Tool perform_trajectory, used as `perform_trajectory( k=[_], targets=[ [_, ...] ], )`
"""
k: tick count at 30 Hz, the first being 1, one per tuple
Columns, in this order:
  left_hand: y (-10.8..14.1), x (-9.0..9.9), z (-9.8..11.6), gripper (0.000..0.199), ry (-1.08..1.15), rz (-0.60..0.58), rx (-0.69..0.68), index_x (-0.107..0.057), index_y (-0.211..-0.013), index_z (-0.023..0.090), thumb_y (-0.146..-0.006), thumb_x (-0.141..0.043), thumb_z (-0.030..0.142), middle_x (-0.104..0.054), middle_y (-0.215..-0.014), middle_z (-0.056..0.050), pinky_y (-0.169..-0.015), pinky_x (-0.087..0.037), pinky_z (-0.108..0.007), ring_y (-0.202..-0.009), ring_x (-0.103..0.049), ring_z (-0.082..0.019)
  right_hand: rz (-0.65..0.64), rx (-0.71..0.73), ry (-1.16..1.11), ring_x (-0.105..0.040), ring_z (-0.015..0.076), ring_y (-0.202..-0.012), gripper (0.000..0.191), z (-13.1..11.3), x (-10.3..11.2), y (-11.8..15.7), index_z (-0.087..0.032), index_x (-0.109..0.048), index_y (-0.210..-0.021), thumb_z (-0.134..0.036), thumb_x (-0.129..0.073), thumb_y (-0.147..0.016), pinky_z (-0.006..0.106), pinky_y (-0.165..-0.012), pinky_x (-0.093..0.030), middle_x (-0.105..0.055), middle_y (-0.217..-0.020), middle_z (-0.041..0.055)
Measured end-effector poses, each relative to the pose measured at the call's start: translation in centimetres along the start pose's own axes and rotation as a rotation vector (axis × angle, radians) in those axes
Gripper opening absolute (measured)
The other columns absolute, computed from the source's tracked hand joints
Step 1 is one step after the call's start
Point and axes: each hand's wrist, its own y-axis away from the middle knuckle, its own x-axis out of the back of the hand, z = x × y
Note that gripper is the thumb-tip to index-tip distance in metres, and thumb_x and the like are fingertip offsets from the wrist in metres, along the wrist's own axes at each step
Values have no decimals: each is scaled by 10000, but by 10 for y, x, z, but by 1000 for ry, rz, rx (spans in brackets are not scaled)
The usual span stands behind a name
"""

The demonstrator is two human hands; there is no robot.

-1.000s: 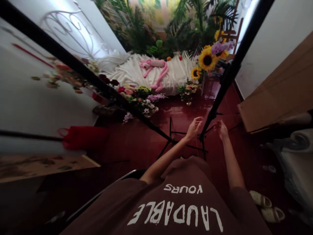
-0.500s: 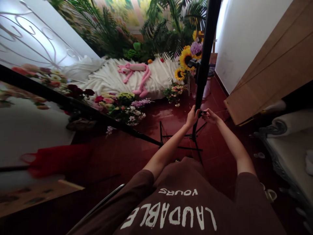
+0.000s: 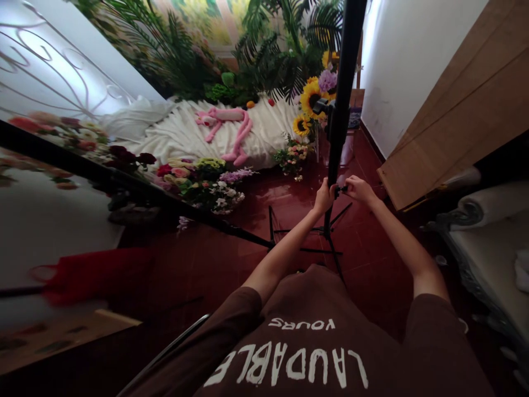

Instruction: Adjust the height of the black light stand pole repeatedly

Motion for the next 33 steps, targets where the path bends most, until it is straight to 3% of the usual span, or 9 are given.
perform_trajectory(
  k=[5, 8, 11, 14, 16, 19, 24, 28, 33],
  targets=[
    [1, 0, 0, 227, 13, -1, -1, -557, -1149, 183, -976, -529, 327, -706, -1008, -114, -818, -507, -327, -904, -689, -222, 248, -23, 191, -612, 223, -1040, 124, 4, -28, 33, -245, -669, -949, -244, -552, -908, 338, -857, -531, -643, -1144, 84],
    [1, -1, -1, 218, 25, 4, 10, -564, -1137, 185, -975, -534, 328, -707, -989, -109, -815, -507, -323, -897, -689, -220, 292, 98, 168, -586, 269, -1174, 298, -11, -16, 37, -264, -644, -1139, -262, -634, -841, 444, -982, -527, -561, -1323, 98],
    [0, -2, -3, 204, 17, 9, 12, -561, -1127, 180, -972, -540, 311, -706, -994, -114, -813, -508, -328, -893, -688, -224, 448, 280, 102, -480, 333, -1353, 671, -57, 17, 21, -246, -439, -1433, -392, -695, -830, 548, -1066, -475, -427, -1481, 134],
    [0, -4, -6, 196, 22, 4, 0, -551, -1121, 187, -972, -544, 315, -703, -985, -107, -810, -506, -327, -884, -685, -220, 567, 434, 50, -490, 299, -1360, 984, -117, 51, -9, -262, -159, -1570, -451, -760, -814, 501, -1112, -460, -270, -1602, 147],
    [0, -5, -7, 207, 23, -8, -3, -541, -1127, 185, -977, -535, 327, -700, -982, -110, -798, -503, -327, -874, -682, -219, 542, 481, 42, -431, 275, -1422, 1019, -149, 64, -29, -305, -125, -1576, -431, -786, -811, 438, -1134, -461, -237, -1630, 116],
    [0, -6, -11, 243, 39, -16, -21, -527, -1147, 166, -983, -523, 345, -694, -990, -125, -791, -498, -331, -876, -678, -219, 573, 473, 114, -375, 264, -1453, 888, -176, 62, -49, -312, -239, -1531, -361, -778, -828, 450, -1222, -372, -368, -1554, 105],
    [0, -7, -19, 320, 79, -24, -80, -515, -1178, 171, -970, -544, 411, -689, -992, -120, -820, -504, -348, -869, -675, -209, 647, 323, 215, -476, 294, -1306, 515, -167, 41, -64, -297, -420, -1391, -249, -615, -918, 561, -1164, -415, -511, -1377, 107],
    [-2, -7, -25, 393, 103, -55, -106, -505, -1217, 149, -965, -539, 448, -692, -1039, -148, -859, -522, -378, -911, -679, -213, 620, 326, 215, -482, 302, -1288, 458, -145, 24, -61, -278, -452, -1350, -220, -594, -918, 574, -1128, -448, -502, -1342, 112],
    [-3, -5, -27, 531, 184, -90, -165, -474, -1352, 118, -972, -499, 487, -642, -1264, -224, -1044, -490, -467, -1212, -626, -282, 607, 213, 143, -494, 292, -1260, 418, -122, -17, -42, -264, -486, -1293, -171, -583, -897, 559, -1114, -460, -483, -1288, 116]
  ],
)
